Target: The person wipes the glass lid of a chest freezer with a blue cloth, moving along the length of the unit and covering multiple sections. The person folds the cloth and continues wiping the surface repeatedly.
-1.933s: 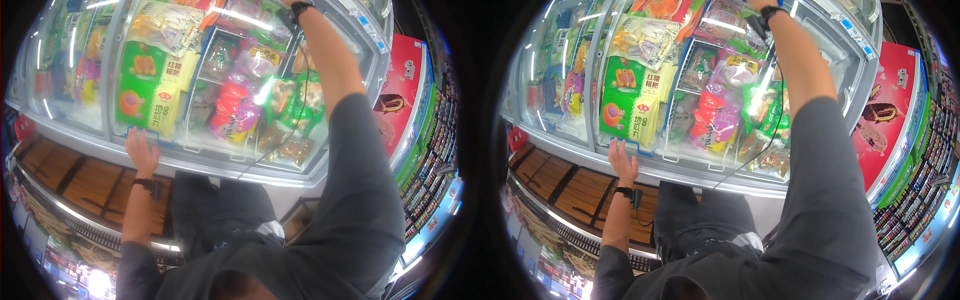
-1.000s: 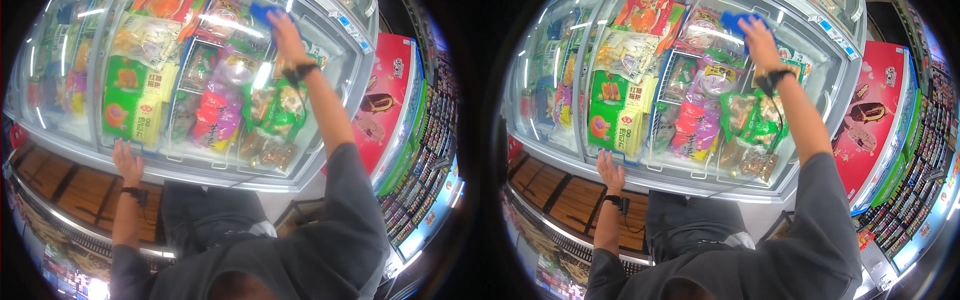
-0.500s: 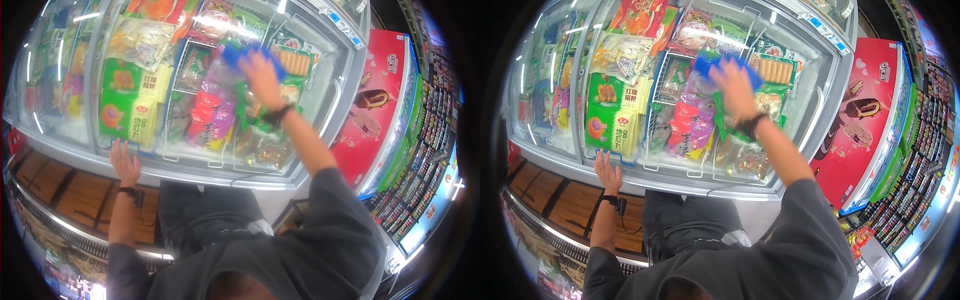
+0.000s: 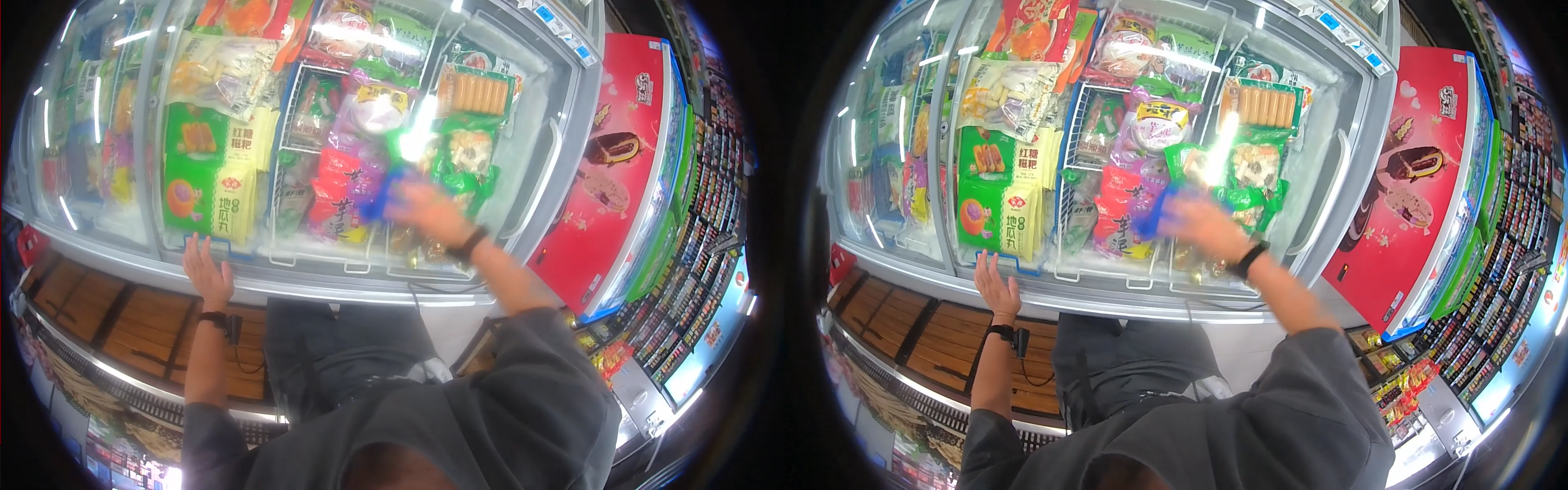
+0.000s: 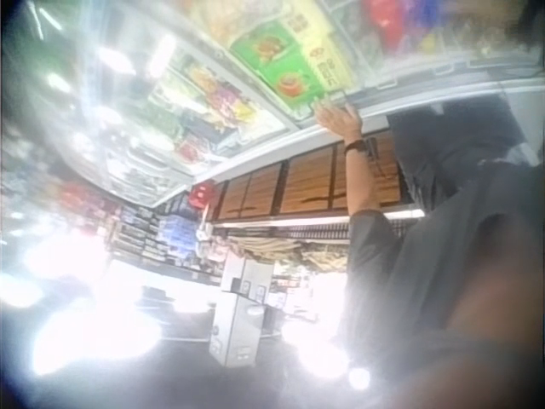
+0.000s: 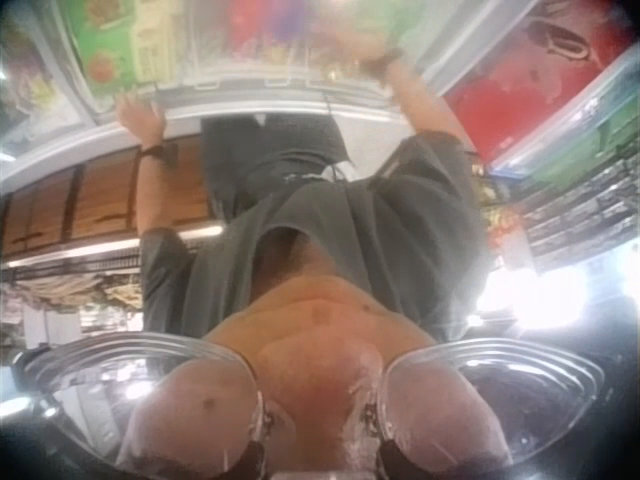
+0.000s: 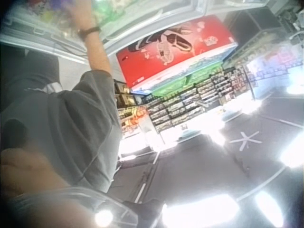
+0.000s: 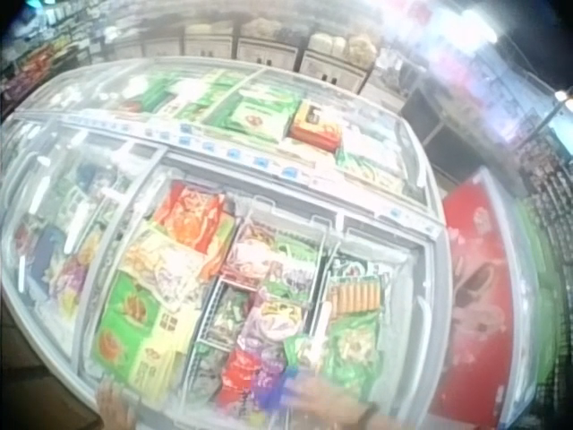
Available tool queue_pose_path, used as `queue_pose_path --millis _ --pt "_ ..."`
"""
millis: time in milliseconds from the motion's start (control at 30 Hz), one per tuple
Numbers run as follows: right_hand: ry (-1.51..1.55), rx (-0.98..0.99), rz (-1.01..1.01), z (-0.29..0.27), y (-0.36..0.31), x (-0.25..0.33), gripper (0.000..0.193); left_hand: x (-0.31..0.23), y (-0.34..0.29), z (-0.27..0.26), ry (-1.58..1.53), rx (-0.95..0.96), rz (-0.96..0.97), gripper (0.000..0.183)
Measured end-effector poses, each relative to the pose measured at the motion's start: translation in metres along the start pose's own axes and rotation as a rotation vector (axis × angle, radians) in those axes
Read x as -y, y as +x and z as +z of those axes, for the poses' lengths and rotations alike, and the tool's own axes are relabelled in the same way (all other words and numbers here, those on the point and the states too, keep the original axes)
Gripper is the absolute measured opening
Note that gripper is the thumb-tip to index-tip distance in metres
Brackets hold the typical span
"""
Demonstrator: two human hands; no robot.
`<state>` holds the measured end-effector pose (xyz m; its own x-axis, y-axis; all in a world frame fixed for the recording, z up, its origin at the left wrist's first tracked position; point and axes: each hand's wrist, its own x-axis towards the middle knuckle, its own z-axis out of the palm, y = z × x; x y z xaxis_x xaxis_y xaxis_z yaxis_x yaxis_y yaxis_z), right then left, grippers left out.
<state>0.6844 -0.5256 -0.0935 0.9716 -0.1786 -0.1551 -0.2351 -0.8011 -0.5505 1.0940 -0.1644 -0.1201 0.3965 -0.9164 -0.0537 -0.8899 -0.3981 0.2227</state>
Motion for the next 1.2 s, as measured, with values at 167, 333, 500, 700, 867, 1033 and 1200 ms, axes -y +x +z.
queue_pose_path --millis 167,333,500,700,867,1033,1200 --pt "-0.319 -0.601 0.217 -0.096 0.081 -0.185 0.051 -0.001 -0.002 0.000 -0.001 0.045 -0.037 0.068" --pt "-0.403 -0.729 0.456 -0.155 0.141 -0.299 0.058 -0.001 0.000 -0.001 -0.011 0.030 -0.012 0.068" --pt "-0.368 -0.758 0.486 -0.131 0.132 -0.274 0.058 -0.004 0.001 -0.001 0.000 0.044 -0.023 0.066" --pt "-0.253 -0.460 0.447 0.006 0.001 -0.068 0.065 -0.002 0.001 0.002 0.016 0.044 -0.015 0.066" --pt "0.059 -0.066 0.450 0.098 -0.113 0.106 0.067 -0.001 0.000 0.003 0.013 0.059 -0.017 0.066" --pt "0.068 -0.048 0.381 0.115 -0.132 0.128 0.062 -0.005 0.002 0.000 0.016 0.061 -0.031 0.067" --pt "-0.085 -0.173 0.398 0.067 -0.109 0.039 0.056 -0.004 0.002 0.001 -0.009 0.049 -0.013 0.067"
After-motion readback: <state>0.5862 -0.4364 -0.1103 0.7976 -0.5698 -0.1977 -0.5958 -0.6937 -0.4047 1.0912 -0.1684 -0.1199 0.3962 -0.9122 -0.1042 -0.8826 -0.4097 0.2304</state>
